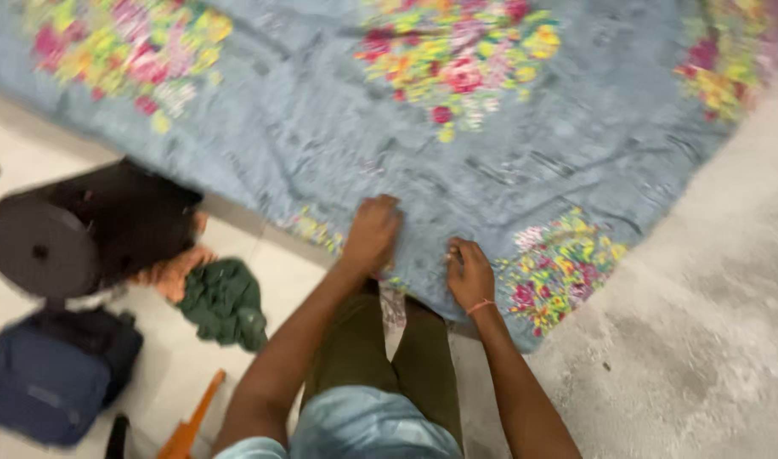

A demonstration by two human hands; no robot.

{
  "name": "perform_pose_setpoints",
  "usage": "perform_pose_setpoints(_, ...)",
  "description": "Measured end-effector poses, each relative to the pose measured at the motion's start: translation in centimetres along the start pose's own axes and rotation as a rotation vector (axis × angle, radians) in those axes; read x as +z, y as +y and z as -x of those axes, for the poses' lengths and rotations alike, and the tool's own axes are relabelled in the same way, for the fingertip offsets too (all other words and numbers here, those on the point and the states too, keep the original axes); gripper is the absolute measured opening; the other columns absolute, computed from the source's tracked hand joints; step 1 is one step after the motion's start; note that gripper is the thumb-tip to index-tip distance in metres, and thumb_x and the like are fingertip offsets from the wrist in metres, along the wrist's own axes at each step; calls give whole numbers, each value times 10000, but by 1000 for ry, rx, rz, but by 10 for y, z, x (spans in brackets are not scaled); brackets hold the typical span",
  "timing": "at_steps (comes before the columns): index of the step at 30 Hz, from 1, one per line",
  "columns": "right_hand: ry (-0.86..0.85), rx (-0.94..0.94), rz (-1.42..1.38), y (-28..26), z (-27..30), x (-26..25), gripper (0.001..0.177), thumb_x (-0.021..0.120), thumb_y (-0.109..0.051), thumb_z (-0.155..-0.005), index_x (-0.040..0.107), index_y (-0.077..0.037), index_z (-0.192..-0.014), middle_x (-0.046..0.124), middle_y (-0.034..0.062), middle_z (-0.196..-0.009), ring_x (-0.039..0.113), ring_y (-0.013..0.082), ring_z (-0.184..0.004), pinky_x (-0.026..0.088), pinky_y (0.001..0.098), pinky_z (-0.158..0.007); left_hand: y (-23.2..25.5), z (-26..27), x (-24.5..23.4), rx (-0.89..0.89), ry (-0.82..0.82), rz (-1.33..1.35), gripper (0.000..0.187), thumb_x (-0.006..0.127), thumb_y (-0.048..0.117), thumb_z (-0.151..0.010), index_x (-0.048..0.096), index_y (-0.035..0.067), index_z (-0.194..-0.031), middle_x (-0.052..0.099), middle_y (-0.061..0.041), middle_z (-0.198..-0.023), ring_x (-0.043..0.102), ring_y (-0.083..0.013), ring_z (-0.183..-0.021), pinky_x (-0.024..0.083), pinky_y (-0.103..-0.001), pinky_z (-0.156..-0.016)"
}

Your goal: The person spreads a floral-patterned bedsheet over a mattress, smoothing it out and tucking the edges under the mattress by hand. They walk around the bed to adjust the sheet on all sides, ensuring it is flat and properly aligned.

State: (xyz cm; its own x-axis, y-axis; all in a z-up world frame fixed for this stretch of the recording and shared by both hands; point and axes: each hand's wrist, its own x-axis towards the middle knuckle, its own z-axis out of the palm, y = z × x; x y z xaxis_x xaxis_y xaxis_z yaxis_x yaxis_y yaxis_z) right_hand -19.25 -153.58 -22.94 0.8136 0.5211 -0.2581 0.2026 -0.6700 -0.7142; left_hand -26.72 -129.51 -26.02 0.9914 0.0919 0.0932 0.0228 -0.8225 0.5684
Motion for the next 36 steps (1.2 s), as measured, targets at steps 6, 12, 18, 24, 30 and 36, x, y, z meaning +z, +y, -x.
perform_pose_setpoints(6,151,26,-9,34,-42,-50,305,627,-48,-911,640,-18,-1214,673,193,-1149,653,385,-1059,539,441,-917,105,-124,46,41,-113,195,415,629,110,-807,643,-7,-1205,526,-247,-1428,441,-441,-1401,333,-561,-1155)
perform_pose_setpoints(12,420,-81,72,137,-126,-150,355,588,32,-884,632,3,-1235,647,201,-1156,627,384,-1120,520,448,-995,123,-221,105,49,-25,141,403,612,78,-869,642,-15,-1260,507,-270,-1450,443,-453,-1393,357,-553,-1153)
perform_pose_setpoints(18,696,-95,202,222,-279,-266,461,592,59,-877,567,19,-1336,592,230,-1321,558,428,-1278,454,460,-1142,96,-353,126,42,73,115,429,604,83,-868,634,-10,-1286,513,-262,-1442,446,-470,-1386,355,-551,-1156)
perform_pose_setpoints(24,437,-135,446,247,-443,-330,671,641,-214,-950,440,17,-1547,374,341,-1541,290,537,-1415,190,633,-1141,58,-523,139,68,138,21,479,624,124,-892,582,-1,-1353,503,-265,-1457,426,-465,-1391,369,-553,-1129)
perform_pose_setpoints(30,508,-70,596,234,-456,-322,674,595,-346,-972,484,-56,-1570,348,302,-1624,243,502,-1517,139,667,-1197,11,-647,147,52,182,-97,512,642,167,-938,529,46,-1423,507,-249,-1447,470,-442,-1339,421,-551,-1088)
perform_pose_setpoints(36,548,-65,577,221,-455,-322,639,599,-340,-928,533,-54,-1495,398,259,-1597,293,462,-1515,173,647,-1213,-12,-767,153,-160,50,-122,599,621,231,-979,425,142,-1539,596,-241,-1246,652,-430,-997,538,-544,-779)
